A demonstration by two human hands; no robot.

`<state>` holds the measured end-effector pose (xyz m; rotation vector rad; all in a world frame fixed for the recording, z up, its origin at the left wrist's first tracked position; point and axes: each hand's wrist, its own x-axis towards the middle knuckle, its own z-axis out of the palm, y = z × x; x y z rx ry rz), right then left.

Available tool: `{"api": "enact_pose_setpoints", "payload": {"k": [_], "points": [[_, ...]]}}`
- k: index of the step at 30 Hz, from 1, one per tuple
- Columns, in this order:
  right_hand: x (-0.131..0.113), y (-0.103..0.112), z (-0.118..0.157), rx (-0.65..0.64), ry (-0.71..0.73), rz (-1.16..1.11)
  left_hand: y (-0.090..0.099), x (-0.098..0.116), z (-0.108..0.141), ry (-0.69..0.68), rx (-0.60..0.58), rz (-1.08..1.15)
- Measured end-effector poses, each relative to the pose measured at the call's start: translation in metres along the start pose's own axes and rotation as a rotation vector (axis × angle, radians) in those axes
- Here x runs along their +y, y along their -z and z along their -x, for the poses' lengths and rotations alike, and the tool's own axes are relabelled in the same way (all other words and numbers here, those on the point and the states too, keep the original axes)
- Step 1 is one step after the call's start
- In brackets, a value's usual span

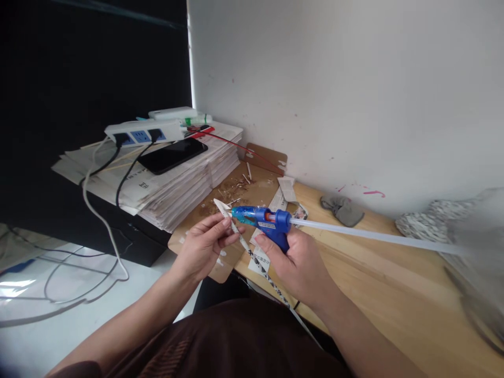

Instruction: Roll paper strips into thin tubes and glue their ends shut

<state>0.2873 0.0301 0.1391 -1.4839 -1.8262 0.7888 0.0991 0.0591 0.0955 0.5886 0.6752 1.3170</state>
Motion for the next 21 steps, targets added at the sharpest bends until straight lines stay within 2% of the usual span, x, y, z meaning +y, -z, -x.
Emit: {"api": "enact_pose_setpoints", "payload": {"k": [11, 21], "points": [[-0.0050, 0.0001, 0.0001, 0.024, 0.041, 0.132, 0.0011, 0.0000, 0.0003, 0.008, 0.003, -0.022], [-0.0042, -0.0003, -0.0006, 0.056, 0.072, 0.161, 0.0031, 0.0003, 0.0012, 0.005, 0.013, -0.028]]}}
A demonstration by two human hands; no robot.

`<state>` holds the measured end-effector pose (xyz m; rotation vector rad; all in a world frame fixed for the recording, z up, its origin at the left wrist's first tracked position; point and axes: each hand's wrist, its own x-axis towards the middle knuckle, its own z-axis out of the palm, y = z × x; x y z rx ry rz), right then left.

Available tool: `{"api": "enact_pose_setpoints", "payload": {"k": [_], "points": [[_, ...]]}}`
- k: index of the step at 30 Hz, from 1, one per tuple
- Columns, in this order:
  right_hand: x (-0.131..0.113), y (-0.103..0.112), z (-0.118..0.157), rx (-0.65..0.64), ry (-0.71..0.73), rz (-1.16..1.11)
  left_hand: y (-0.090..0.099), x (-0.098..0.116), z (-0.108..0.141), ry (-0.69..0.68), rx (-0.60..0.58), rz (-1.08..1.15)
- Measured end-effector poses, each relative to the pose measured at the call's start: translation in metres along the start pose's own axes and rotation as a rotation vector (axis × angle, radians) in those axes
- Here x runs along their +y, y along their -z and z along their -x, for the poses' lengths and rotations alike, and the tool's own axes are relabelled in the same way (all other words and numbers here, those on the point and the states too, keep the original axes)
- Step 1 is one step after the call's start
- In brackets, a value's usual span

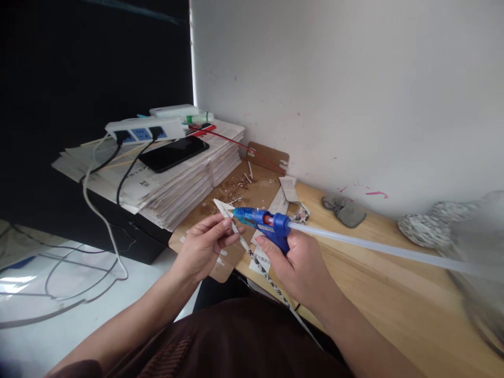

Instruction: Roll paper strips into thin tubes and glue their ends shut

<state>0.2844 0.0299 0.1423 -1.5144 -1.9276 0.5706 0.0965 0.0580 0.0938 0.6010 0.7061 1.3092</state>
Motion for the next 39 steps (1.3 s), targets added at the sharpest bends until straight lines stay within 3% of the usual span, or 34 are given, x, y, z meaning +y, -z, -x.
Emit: {"api": "enact_pose_setpoints", "payload": {"k": [14, 18, 23, 25, 29, 39], "points": [[0.002, -0.003, -0.002, 0.073, 0.064, 0.087, 0.007, 0.000, 0.000, -0.021, 0.032, 0.007], [0.014, -0.013, -0.013, 0.037, -0.116, -0.127, 0.009, 0.003, 0.002, -0.024, 0.053, -0.006], [0.017, -0.034, -0.046, -0.046, -0.427, -0.893, 0.012, 0.010, 0.010, -0.018, 0.065, 0.000], [0.013, -0.042, -0.058, -0.065, -0.596, -1.094, 0.015, 0.013, 0.014, -0.028, 0.078, -0.008], [0.002, -0.059, -0.076, -0.135, -0.797, -1.244, 0.022, 0.019, 0.023, -0.047, 0.110, -0.016], [0.000, -0.114, -0.094, -0.339, -0.991, -1.469, 0.027, 0.023, 0.031, -0.075, 0.171, -0.008]]}}
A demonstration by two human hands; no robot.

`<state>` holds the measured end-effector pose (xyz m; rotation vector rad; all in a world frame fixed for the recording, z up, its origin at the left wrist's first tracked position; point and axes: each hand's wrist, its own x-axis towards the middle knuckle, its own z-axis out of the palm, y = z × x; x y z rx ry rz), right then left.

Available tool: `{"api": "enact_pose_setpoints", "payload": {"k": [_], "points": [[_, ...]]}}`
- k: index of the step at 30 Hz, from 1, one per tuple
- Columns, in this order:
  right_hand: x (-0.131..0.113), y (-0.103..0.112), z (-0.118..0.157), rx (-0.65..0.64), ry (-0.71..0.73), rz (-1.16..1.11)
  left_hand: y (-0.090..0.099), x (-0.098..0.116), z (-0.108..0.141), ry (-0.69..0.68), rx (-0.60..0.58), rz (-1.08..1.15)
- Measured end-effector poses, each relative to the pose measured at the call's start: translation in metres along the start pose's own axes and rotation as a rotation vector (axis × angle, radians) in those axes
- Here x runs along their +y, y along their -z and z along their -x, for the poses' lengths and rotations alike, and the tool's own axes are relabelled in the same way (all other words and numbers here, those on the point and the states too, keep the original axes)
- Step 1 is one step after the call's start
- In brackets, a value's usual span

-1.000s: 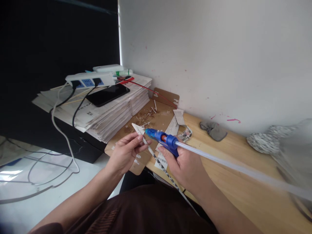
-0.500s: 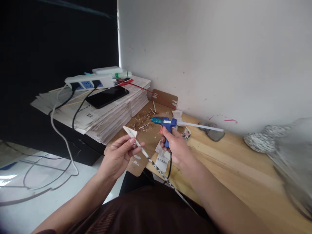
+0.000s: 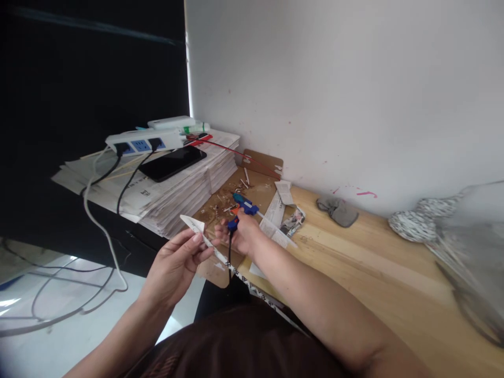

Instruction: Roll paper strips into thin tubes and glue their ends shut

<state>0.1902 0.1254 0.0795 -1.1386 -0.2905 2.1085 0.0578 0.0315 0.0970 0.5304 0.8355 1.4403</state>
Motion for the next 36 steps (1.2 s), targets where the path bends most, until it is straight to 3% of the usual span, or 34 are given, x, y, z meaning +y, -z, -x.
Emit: {"api": "enact_pose_setpoints", "payload": {"k": [5, 10, 15, 19, 23, 26, 32, 36], "points": [[0.012, 0.002, -0.008, 0.005, 0.006, -0.043, 0.004, -0.001, 0.000, 0.014, 0.002, 0.001], [0.009, -0.007, 0.001, 0.013, 0.009, -0.034, 0.004, -0.004, -0.002, 0.010, -0.023, 0.001], [0.002, -0.006, 0.019, -0.030, -0.063, 0.196, 0.003, -0.005, -0.001, 0.019, 0.004, 0.000], [0.002, 0.004, 0.043, -0.072, -0.004, 0.414, -0.001, -0.007, -0.001, 0.023, -0.020, -0.005], [0.009, 0.014, 0.076, -0.147, 0.157, 0.586, -0.007, -0.012, -0.004, 0.033, -0.058, -0.001], [0.016, 0.021, 0.096, -0.151, 0.376, 0.754, -0.014, -0.016, -0.007, 0.036, -0.074, -0.007], [0.021, 0.033, 0.118, 0.064, 0.824, 1.032, -0.035, -0.019, -0.011, 0.010, -0.149, -0.074], [0.018, 0.042, 0.130, 0.218, 0.996, 1.272, -0.046, -0.021, -0.011, 0.033, -0.191, -0.123]]}}
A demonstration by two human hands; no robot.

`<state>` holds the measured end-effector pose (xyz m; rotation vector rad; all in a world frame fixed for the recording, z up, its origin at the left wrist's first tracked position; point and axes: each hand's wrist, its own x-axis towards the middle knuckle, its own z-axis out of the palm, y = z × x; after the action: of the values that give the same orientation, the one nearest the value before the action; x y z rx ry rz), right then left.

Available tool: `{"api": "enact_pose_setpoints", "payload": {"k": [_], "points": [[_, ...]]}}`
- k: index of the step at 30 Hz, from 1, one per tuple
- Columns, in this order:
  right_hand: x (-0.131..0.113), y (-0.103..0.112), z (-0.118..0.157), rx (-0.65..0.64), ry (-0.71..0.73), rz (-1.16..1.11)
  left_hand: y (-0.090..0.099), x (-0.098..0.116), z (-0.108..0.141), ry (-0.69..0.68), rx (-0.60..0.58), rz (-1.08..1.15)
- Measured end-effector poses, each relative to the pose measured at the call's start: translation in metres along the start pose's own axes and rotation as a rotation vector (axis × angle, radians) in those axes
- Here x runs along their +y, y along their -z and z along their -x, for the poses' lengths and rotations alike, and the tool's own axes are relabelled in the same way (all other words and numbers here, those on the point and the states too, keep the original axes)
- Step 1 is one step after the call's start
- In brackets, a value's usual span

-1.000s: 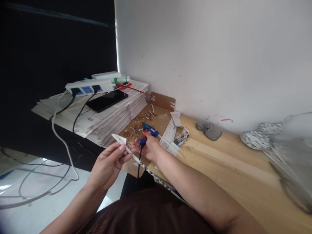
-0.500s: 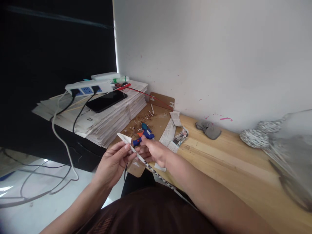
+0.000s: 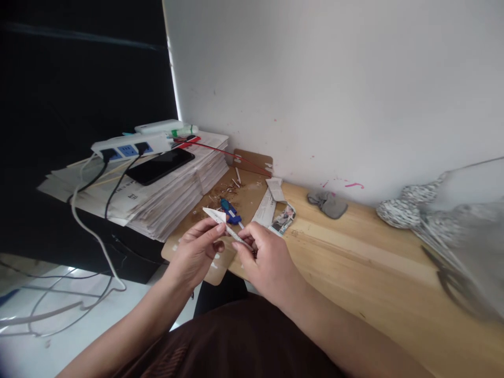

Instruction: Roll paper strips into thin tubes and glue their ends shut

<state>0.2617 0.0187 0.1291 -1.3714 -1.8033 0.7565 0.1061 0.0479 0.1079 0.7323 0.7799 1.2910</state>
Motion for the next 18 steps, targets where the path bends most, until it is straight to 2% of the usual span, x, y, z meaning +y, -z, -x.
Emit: {"api": "enact_pose_setpoints", "payload": {"k": [4, 7, 10, 14, 16, 18], "points": [[0.001, 0.011, 0.007, 0.009, 0.098, 0.136, -0.006, -0.004, -0.001, 0.037, -0.043, -0.014], [0.002, 0.017, 0.010, 0.007, 0.090, 0.145, -0.008, -0.007, -0.003, 0.052, -0.070, -0.009], [0.006, 0.021, 0.009, -0.088, -0.061, -0.032, -0.009, -0.010, -0.004, 0.052, -0.076, 0.006], [0.016, 0.024, 0.005, -0.328, -0.330, -0.475, -0.010, -0.013, -0.004, 0.064, -0.104, 0.017], [0.020, 0.024, 0.003, -0.392, -0.365, -0.581, -0.010, -0.014, -0.003, 0.072, -0.118, 0.021], [0.020, 0.022, 0.004, -0.369, -0.324, -0.516, -0.009, -0.016, -0.003, 0.076, -0.113, 0.029]]}}
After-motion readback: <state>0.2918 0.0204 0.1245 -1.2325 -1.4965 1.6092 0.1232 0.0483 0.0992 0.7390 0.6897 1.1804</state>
